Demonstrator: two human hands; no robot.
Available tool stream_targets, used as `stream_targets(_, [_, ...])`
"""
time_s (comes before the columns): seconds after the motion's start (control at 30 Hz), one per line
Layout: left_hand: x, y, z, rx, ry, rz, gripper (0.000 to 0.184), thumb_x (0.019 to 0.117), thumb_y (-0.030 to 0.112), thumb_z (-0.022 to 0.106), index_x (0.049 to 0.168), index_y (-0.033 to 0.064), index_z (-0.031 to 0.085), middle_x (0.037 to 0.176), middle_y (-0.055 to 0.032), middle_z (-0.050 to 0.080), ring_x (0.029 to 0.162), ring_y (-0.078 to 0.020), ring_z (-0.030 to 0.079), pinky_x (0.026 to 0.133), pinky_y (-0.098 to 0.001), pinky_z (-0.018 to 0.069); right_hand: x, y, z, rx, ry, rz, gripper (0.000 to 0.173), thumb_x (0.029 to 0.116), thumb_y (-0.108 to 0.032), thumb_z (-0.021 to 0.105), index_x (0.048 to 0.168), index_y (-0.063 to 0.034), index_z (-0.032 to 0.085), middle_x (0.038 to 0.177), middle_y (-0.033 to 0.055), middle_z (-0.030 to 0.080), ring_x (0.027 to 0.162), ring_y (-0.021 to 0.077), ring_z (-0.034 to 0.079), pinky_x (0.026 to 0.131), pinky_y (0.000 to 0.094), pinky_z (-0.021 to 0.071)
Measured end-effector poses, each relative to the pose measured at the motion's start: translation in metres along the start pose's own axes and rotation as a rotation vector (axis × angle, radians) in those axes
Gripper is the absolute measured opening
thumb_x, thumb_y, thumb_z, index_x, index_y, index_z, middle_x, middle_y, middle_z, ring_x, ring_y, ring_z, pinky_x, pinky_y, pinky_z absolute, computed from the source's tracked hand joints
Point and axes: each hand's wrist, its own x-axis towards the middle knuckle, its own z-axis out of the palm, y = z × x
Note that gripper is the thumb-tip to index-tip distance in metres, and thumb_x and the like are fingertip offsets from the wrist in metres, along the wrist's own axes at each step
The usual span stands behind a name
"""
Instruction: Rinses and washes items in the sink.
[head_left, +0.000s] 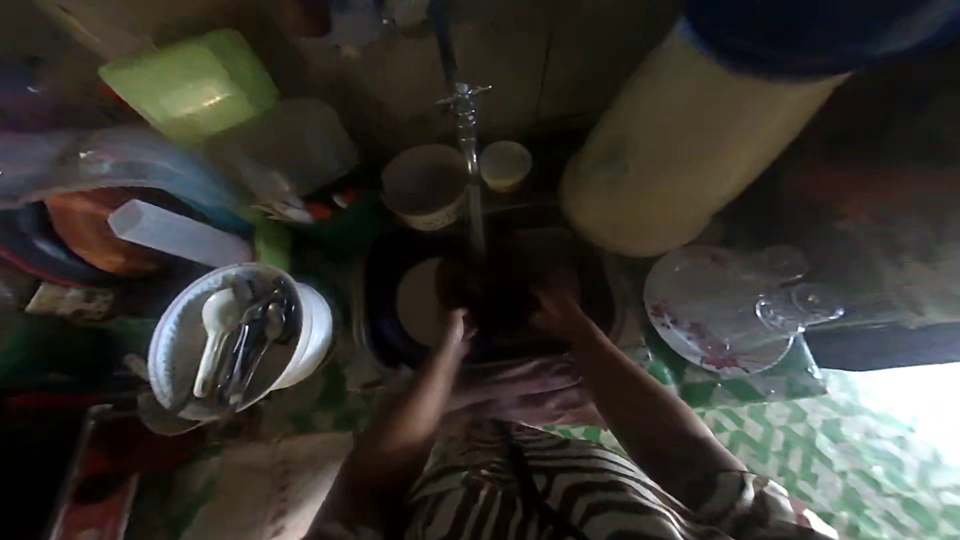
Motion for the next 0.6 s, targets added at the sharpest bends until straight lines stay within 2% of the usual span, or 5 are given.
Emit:
stream_targets(0.07, [0.020, -0.009, -0.019, -0.057, -0.026, 0.024, 0.042, 0.1043, 0.004, 0.049, 0.146, 0.0043, 0.041, 0.123, -0.0198, 0.058, 0.098, -0.0263, 0.063, 0.079, -0.0412, 0.0568, 0.011, 0.000, 0.014, -0.037, -0.014, 0.022, 0.048, 0.1038, -0.017, 0.061, 0.148, -0.0068, 0.046, 0.135, 0.0219, 0.057, 0.112, 0.0317, 0.065, 0.088, 0.0466, 0.0591])
stream_targets(0.17, [0.041, -0.016, -0.045, -0.078, -0.013, 0.002, 0.043, 0.1046, 0.002, 0.047, 0.147, 0.0021, 0.041, 0.131, -0.0212, 0.057, 0.107, -0.0278, 0.063, 0.088, -0.0431, 0.0567, 0.019, -0.002, 0.036, -0.274, -0.042, -0.013, 0.047, 0.1040, -0.023, 0.062, 0.145, -0.0030, 0.051, 0.135, 0.0244, 0.059, 0.115, 0.0337, 0.063, 0.094, 0.0472, 0.0557])
stream_targets(0.27, [0.061, -0.021, -0.055, -0.142, 0.043, -0.021, 0.040, 0.1012, -0.004, 0.047, 0.141, -0.0010, 0.044, 0.123, -0.0215, 0.059, 0.100, -0.0275, 0.064, 0.084, -0.0428, 0.0573, 0.033, 0.001, 0.056, -0.414, -0.038, -0.016, 0.049, 0.1042, -0.027, 0.061, 0.146, -0.0036, 0.050, 0.139, 0.0264, 0.056, 0.122, 0.0377, 0.059, 0.101, 0.0526, 0.0508])
stream_targets(0.33, [0.065, -0.016, -0.058, -0.109, 0.035, -0.025, 0.039, 0.1011, -0.005, 0.047, 0.140, -0.0014, 0.045, 0.118, -0.0200, 0.060, 0.096, -0.0256, 0.065, 0.081, -0.0401, 0.0578, 0.045, 0.006, 0.064, -0.396, 0.000, -0.004, 0.050, 0.1047, -0.028, 0.060, 0.148, -0.0056, 0.050, 0.141, 0.0263, 0.055, 0.126, 0.0396, 0.057, 0.102, 0.0561, 0.0482])
stream_targets(0.6, [0.068, -0.005, -0.065, -0.030, -0.072, 0.002, 0.053, 0.1000, -0.008, 0.048, 0.150, 0.0043, 0.036, 0.133, -0.0216, 0.057, 0.109, -0.0296, 0.066, 0.087, -0.0448, 0.0598, 0.057, 0.005, 0.069, -0.149, -0.021, -0.033, 0.052, 0.1045, -0.042, 0.057, 0.147, -0.0131, 0.050, 0.140, 0.0187, 0.056, 0.121, 0.0324, 0.057, 0.098, 0.0536, 0.0489])
